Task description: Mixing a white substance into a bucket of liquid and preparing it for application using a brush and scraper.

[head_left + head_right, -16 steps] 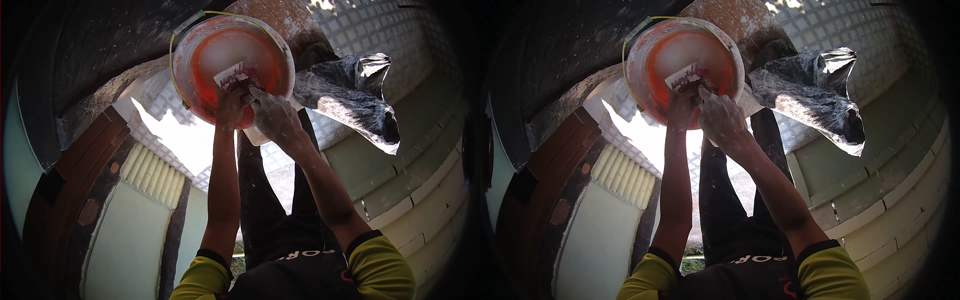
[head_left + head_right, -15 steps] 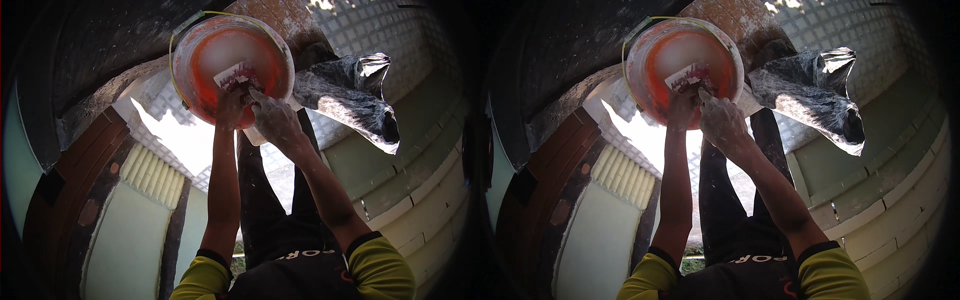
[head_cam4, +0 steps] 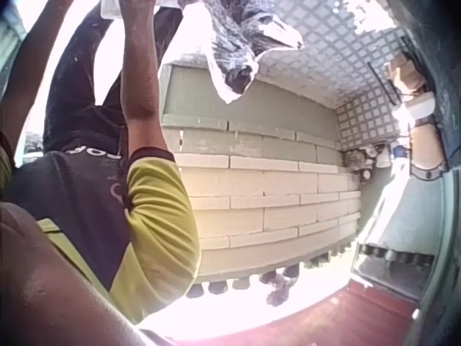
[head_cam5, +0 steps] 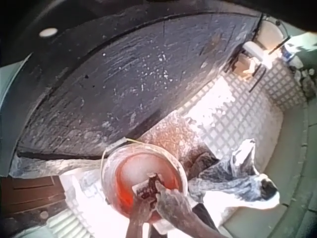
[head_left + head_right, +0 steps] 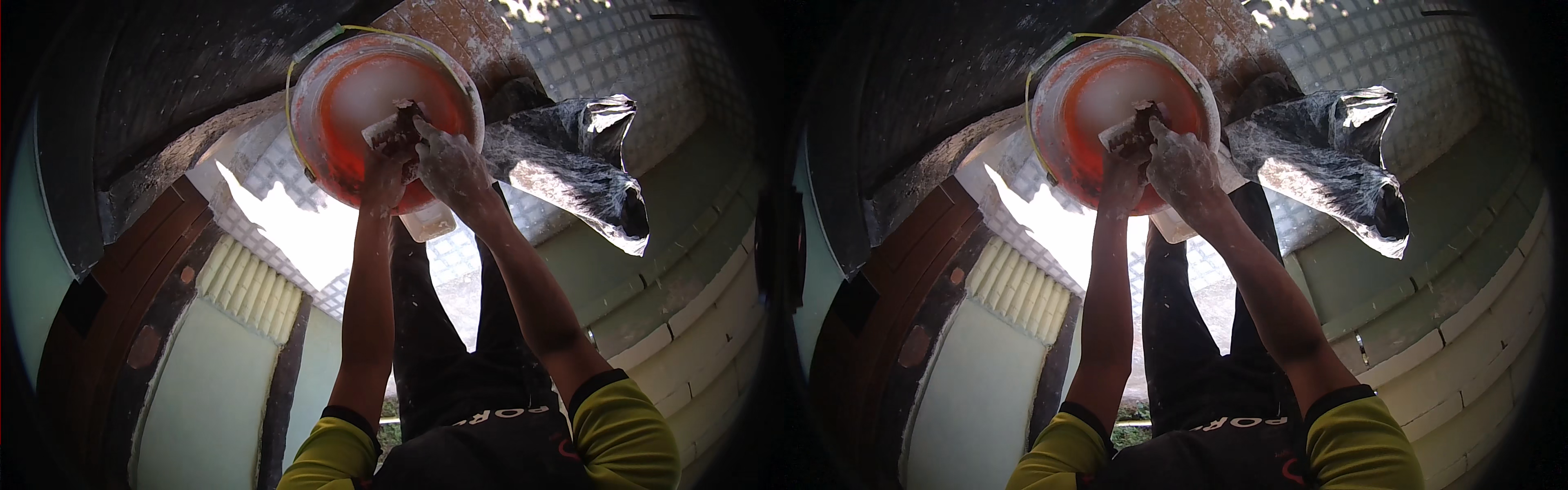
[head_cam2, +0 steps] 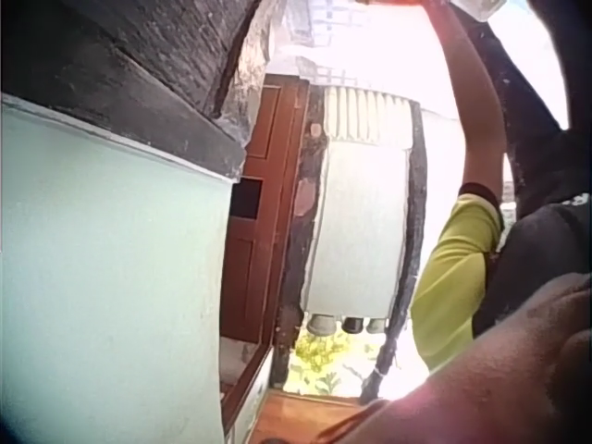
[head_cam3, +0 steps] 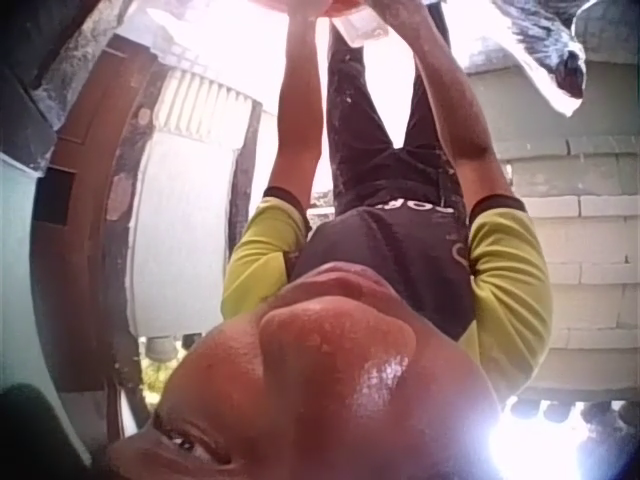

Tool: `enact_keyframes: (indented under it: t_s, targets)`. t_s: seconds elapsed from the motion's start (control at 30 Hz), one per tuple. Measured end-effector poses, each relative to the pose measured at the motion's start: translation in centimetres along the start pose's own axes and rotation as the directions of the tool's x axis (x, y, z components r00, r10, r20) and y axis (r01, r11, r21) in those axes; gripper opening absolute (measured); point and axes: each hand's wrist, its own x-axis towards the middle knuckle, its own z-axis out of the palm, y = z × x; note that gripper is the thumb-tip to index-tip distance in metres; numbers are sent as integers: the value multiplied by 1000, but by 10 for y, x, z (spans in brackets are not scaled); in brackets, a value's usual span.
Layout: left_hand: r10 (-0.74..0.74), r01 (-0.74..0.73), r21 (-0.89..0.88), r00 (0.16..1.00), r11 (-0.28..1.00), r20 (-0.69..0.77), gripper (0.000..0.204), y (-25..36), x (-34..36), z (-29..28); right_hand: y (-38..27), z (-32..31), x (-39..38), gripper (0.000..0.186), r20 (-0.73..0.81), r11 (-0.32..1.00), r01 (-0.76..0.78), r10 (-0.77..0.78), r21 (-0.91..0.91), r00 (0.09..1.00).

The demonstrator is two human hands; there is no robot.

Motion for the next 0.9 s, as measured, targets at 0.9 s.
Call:
enact_keyframes:
  t_s: [0.9]
  targets:
    - [64,-73,95,994,993,89,31,1,-5,-19,-47,-21,-12,37,136,993,-112,106,34,985]
